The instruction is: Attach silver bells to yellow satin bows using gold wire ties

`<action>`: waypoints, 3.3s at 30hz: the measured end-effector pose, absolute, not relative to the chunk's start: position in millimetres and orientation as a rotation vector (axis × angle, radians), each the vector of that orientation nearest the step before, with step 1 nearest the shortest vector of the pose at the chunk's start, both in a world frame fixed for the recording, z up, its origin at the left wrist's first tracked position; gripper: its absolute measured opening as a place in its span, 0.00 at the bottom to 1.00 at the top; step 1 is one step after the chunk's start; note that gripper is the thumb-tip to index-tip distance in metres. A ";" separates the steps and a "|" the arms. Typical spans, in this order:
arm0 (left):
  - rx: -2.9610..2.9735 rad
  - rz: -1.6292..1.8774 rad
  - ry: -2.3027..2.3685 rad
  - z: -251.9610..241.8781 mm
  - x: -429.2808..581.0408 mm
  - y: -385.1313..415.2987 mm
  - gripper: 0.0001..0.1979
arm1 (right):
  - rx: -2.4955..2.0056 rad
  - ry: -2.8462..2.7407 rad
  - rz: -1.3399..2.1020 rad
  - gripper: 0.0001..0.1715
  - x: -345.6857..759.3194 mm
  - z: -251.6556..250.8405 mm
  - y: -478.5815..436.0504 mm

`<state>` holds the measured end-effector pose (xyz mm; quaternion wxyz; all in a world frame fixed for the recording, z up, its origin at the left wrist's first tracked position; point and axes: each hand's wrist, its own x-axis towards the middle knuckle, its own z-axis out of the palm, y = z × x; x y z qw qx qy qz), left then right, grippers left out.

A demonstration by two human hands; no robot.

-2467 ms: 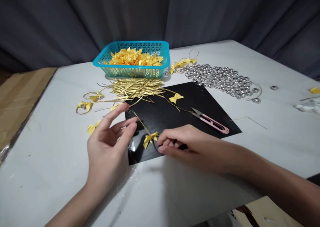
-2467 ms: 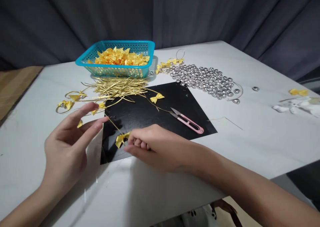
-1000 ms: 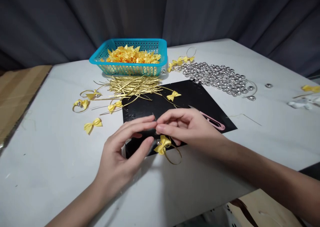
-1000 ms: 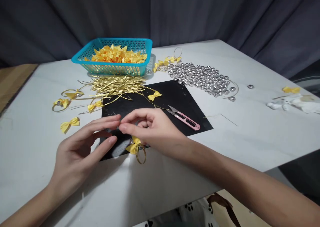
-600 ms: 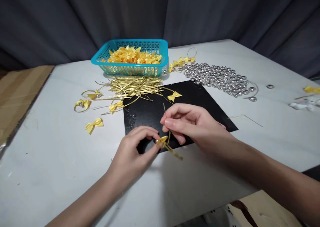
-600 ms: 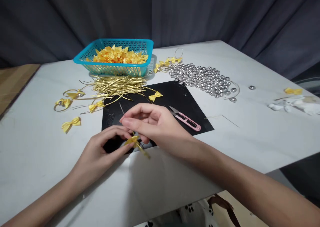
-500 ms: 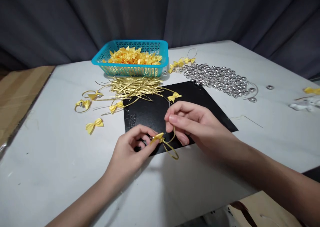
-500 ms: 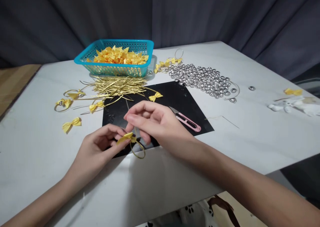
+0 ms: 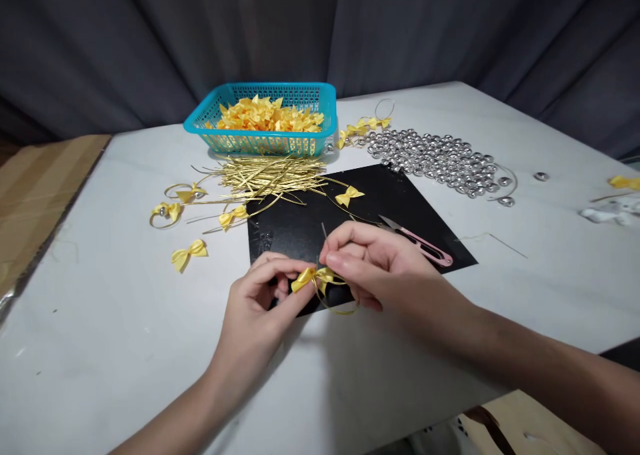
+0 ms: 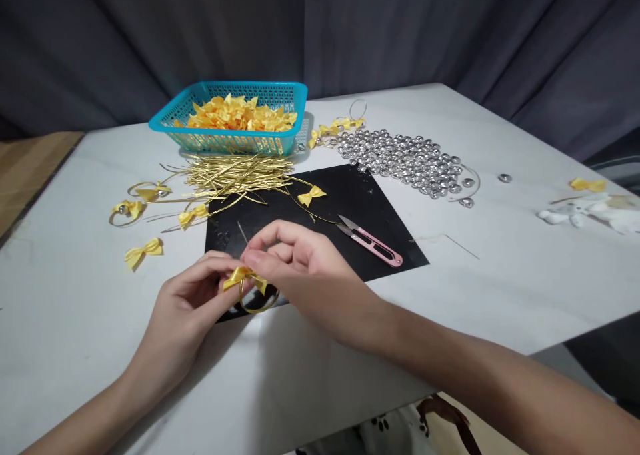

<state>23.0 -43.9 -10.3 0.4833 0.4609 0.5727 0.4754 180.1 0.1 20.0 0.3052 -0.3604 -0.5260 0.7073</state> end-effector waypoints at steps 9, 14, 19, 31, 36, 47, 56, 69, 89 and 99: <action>0.871 1.151 1.224 -7.8 23.4 -48.1 0.02 | -1.150 -1.736 1.463 0.07 174.6 9.9 -12.5; 0.832 1.103 1.156 -7.3 20.5 -49.2 0.04 | -1.222 -1.782 1.357 0.09 173.9 5.8 -10.4; 0.846 1.046 1.205 -2.5 22.7 -46.1 0.05 | -1.256 -1.813 1.354 0.09 174.4 3.9 -9.5; 0.820 1.095 1.326 -6.8 22.8 -46.9 0.07 | -1.235 -1.886 1.316 0.06 174.4 1.5 -13.3; 0.889 1.074 1.342 -6.1 23.5 -47.2 0.05 | -1.265 -1.790 1.395 0.07 174.2 -0.4 -11.0; 0.915 1.102 1.415 -5.6 26.2 -48.9 0.04 | -1.237 -1.778 1.413 0.07 173.0 -6.3 -15.5; 0.958 1.074 1.449 -4.9 27.8 -49.3 0.03 | -1.205 -2.186 1.075 0.09 174.2 -1.0 -15.0; 0.708 1.042 1.356 -4.7 22.0 -43.0 0.07 | -1.090 -2.203 0.804 0.09 176.4 -2.9 -15.1; 0.500 1.015 1.139 2.4 25.6 -47.9 0.06 | -0.865 -2.281 0.170 0.15 178.7 -8.0 -19.5; 0.507 1.032 1.174 0.3 27.4 -49.7 0.05 | -0.897 -2.254 0.267 0.15 178.4 -11.3 -22.5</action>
